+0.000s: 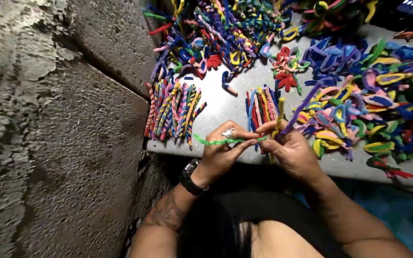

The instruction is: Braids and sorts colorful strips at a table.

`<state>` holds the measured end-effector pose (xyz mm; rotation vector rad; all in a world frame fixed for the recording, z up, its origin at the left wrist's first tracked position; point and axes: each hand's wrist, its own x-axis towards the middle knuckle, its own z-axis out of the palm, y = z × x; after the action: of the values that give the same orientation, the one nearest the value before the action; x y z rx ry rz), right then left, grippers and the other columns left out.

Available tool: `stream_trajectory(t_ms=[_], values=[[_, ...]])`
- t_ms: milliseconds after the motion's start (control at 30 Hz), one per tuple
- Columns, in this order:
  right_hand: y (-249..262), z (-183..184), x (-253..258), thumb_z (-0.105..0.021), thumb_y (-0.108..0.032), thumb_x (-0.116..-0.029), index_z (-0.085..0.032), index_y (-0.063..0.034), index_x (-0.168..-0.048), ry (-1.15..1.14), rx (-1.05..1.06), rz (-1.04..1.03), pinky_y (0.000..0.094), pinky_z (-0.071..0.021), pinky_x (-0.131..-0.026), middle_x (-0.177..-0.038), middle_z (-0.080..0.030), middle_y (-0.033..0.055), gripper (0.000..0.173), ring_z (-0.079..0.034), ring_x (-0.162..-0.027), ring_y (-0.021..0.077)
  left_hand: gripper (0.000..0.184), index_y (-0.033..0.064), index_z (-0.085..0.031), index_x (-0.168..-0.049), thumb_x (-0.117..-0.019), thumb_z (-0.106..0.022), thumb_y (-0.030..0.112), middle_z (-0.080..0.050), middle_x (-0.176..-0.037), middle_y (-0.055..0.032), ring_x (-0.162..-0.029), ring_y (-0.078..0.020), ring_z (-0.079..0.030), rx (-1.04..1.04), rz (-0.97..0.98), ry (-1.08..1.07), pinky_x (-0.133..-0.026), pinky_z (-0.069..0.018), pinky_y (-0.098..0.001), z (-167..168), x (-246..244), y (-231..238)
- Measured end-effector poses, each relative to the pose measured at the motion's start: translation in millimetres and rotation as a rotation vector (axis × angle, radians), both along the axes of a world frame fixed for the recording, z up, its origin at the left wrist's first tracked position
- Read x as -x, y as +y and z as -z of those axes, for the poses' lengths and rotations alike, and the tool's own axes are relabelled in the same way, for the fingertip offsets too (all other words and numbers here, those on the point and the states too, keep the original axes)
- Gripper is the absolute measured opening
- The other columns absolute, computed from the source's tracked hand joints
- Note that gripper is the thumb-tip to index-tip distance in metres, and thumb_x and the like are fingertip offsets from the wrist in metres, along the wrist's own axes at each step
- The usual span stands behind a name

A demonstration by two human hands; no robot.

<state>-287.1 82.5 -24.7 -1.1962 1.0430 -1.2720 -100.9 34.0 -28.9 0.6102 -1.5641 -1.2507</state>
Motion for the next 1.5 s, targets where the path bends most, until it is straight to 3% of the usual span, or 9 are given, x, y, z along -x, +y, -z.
stream_trajectory(t_ms=[133,333,467,567,700,967,1267,1400,1500], values=[[-1.7,3.7,0.9,-0.066,-0.020,-0.1006,-0.066,-0.0161,-0.104,0.198,0.309,0.115,0.0111,-0.0535,-0.070,-0.093,-0.066,-0.0117,0.005,-0.061,-0.078,-0.0064,0.015,0.0040,-0.073,-0.100,-0.0891,-0.070,-0.006,-0.069,-0.095,0.0024,-0.084,-0.0032,-0.066,-0.215,0.069,0.088,-0.078,-0.0590,-0.0208,-1.3,1.2,4.6],[6.5,15.6,16.8,-0.060,-0.031,-0.1045,-0.062,-0.0164,-0.100,0.320,0.284,0.061,0.0093,-0.0512,-0.072,-0.088,-0.063,-0.0131,0.015,-0.058,-0.079,-0.0096,0.011,0.0170,-0.076,-0.103,-0.0997,-0.065,0.015,-0.073,-0.096,0.0064,-0.079,-0.0008,-0.067,-0.420,0.157,0.312,-0.074,-0.0582,-0.0189,1.9,-10.6,-4.1],[17.1,29.9,9.7,-0.052,-0.032,-0.1079,-0.062,-0.0006,-0.092,0.428,0.333,-0.111,0.0167,-0.0503,-0.073,-0.080,-0.061,0.0054,0.037,-0.059,-0.077,0.0027,0.021,0.0175,-0.076,-0.100,-0.1051,-0.057,0.024,-0.073,-0.091,0.0070,-0.075,0.0009,-0.067,-0.503,0.157,0.310,-0.073,-0.0577,-0.0169,4.1,-6.6,-5.8],[19.5,30.3,0.0,-0.047,-0.026,-0.1079,-0.060,-0.0014,-0.090,0.451,0.508,-0.228,0.0220,-0.0496,-0.075,-0.077,-0.058,0.0109,0.033,-0.058,-0.076,0.0146,0.031,0.0198,-0.071,-0.094,-0.1091,-0.045,0.023,-0.068,-0.079,0.0097,-0.062,0.0040,-0.058,-0.505,0.011,0.188,-0.060,-0.0506,-0.0130,12.7,3.8,-14.3],[19.3,24.0,15.4,-0.049,-0.033,-0.1092,-0.060,-0.0006,-0.090,0.511,0.384,0.025,0.0166,-0.0491,-0.069,-0.075,-0.057,0.0068,0.039,-0.057,-0.071,0.0046,0.025,0.0211,-0.067,-0.098,-0.1097,-0.046,0.029,-0.056,-0.065,0.0106,-0.051,0.0038,-0.048,-0.400,-0.091,0.035,-0.050,-0.0442,-0.0110,8.1,7.9,-30.7],[25.5,23.6,25.5,-0.058,-0.029,-0.1018,-0.067,-0.0008,-0.098,0.782,0.180,0.091,0.0289,-0.0560,-0.067,-0.079,-0.068,0.0105,0.030,-0.067,-0.071,0.0155,0.026,0.0048,-0.068,-0.101,-0.1072,-0.053,0.026,-0.064,-0.073,-0.0059,-0.053,-0.0117,-0.055,-0.157,-0.019,-0.500,-0.048,-0.0475,-0.0255,-18.2,44.2,-55.3],[23.6,-2.3,71.9,-0.065,-0.019,-0.0972,-0.063,-0.0084,-0.107,0.264,-0.229,-0.040,0.0095,-0.0462,-0.062,-0.079,-0.058,-0.0124,0.014,-0.053,-0.066,-0.0084,0.033,0.0102,-0.060,-0.136,-0.1071,-0.052,0.024,-0.066,-0.082,-0.0075,-0.058,-0.0134,-0.055,-0.180,-0.090,-0.689,-0.053,-0.0480,-0.0300,-23.5,38.9,-72.9],[15.4,0.0,70.2,-0.064,-0.013,-0.0988,-0.065,-0.0154,-0.103,-0.102,-0.104,0.089,0.0137,-0.0541,-0.067,-0.092,-0.067,-0.0126,0.005,-0.062,-0.075,-0.0038,0.032,0.0058,-0.069,-0.114,-0.1093,-0.043,0.024,-0.064,-0.081,0.0056,-0.066,0.0005,-0.056,-0.192,0.002,-0.503,-0.062,-0.0497,-0.0171,-26.0,24.4,-62.7],[7.1,3.5,66.7,-0.066,-0.014,-0.0994,-0.066,-0.0176,-0.105,-0.159,-0.029,0.109,0.0142,-0.0556,-0.071,-0.095,-0.070,-0.0120,0.007,-0.064,-0.078,-0.0028,0.042,0.0080,-0.068,-0.120,-0.1073,-0.047,0.043,-0.068,-0.085,0.0098,-0.074,0.0023,-0.061,-0.406,0.322,-0.292,-0.069,-0.0518,-0.0164,-23.2,20.4,-46.5]])
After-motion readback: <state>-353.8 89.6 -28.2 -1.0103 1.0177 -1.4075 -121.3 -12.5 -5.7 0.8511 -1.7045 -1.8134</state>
